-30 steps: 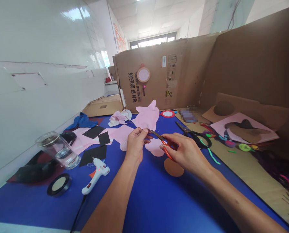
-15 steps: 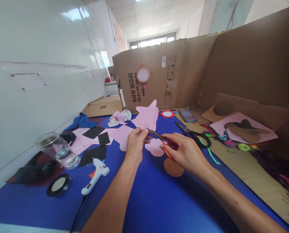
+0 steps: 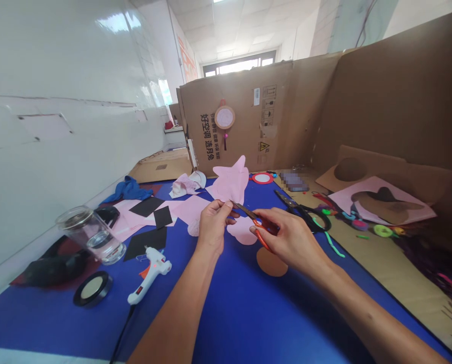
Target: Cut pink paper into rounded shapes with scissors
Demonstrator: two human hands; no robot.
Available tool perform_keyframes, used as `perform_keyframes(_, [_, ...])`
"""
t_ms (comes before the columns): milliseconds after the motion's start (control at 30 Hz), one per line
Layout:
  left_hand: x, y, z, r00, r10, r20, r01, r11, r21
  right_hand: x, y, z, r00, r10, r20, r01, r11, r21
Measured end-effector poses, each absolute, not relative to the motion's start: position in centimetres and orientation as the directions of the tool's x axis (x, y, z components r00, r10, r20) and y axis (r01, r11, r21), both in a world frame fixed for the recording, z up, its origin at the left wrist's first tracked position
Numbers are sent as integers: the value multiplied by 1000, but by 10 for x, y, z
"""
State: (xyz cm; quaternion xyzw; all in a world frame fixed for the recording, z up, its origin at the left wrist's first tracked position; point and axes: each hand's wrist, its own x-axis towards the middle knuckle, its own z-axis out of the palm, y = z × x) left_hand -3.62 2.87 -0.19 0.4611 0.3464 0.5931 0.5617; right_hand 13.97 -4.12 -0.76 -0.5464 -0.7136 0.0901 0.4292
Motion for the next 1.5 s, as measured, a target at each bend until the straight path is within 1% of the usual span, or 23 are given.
perform_keyframes(300, [-35, 28, -2, 69, 987, 142, -368, -107, 924, 138, -42, -5, -24, 872, 488, 705, 361, -611])
perform_keyframes(1133, [-34, 26, -4, 73, 988, 140, -349, -106, 931, 138, -41, -7, -20, 866, 500, 703, 368, -609])
perform_keyframes(1500, [-39, 29, 0, 76, 990, 119, -397, -80, 915, 139, -41, -8, -25, 881, 473, 700, 353, -620])
